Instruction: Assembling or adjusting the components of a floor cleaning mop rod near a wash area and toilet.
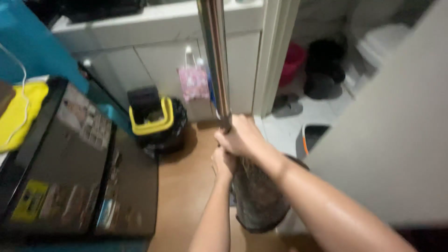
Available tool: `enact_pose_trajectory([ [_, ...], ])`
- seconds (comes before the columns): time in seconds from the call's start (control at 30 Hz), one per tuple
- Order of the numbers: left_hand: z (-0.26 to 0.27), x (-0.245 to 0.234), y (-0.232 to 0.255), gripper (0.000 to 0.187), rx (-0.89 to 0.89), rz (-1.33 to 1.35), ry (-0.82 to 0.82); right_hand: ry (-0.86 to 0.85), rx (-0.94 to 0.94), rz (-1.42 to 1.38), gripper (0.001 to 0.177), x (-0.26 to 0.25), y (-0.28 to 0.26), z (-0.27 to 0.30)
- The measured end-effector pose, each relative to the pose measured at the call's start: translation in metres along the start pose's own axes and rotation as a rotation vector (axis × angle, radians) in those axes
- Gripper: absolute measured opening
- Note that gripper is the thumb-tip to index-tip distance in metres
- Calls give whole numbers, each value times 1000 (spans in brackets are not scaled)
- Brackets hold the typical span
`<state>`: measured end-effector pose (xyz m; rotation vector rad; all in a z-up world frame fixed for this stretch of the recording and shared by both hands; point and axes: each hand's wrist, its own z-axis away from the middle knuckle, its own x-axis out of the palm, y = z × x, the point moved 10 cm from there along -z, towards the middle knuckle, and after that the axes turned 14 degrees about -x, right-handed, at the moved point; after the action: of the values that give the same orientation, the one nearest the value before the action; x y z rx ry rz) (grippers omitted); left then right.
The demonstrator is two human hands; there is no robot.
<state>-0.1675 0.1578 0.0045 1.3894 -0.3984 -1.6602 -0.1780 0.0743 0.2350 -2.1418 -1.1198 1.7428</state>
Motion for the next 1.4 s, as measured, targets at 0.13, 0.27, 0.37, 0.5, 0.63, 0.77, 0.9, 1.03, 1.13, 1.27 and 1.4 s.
enact_pose_trajectory([
  [0.13, -30, -6, 52, 30, 6, 64, 17, 26, 18, 13, 30, -7, 31, -42],
  [0.27, -60, -2, 75, 33, -144, 146, -10, -24, 250, -65, 29, -5, 78, -76],
  [0.37, -86, 10, 77, 36, -183, 134, -23, 7, 269, -50, 29, -11, 91, -93],
  [0.5, -116, 16, 97, 37, -163, 177, -7, -3, 264, -7, 29, -10, 113, -121],
  [0.63, -204, 70, 84, 36, 11, 178, 41, 30, 97, 39, 30, 7, 125, -138],
  [0.77, -260, 96, 115, 39, 179, 144, 44, 40, 147, 90, 25, 32, 156, -135],
  [0.9, -280, 110, 107, 47, 204, 124, -24, 145, 136, -87, 25, 37, 179, -145],
  [1.03, -262, 75, 125, 49, 220, 119, -49, 171, 112, -13, 29, 20, 165, -174],
  [1.13, -276, 55, 94, 62, 222, 139, 12, 67, 173, -11, 28, 47, 151, -180],
  [1.27, -276, 20, 87, 58, 379, 253, 95, -72, 98, -3, 32, 69, 123, -194],
  [1.4, -249, -28, 91, 49, 196, 125, 49, -93, 17, -52, 36, 85, 103, -209],
])
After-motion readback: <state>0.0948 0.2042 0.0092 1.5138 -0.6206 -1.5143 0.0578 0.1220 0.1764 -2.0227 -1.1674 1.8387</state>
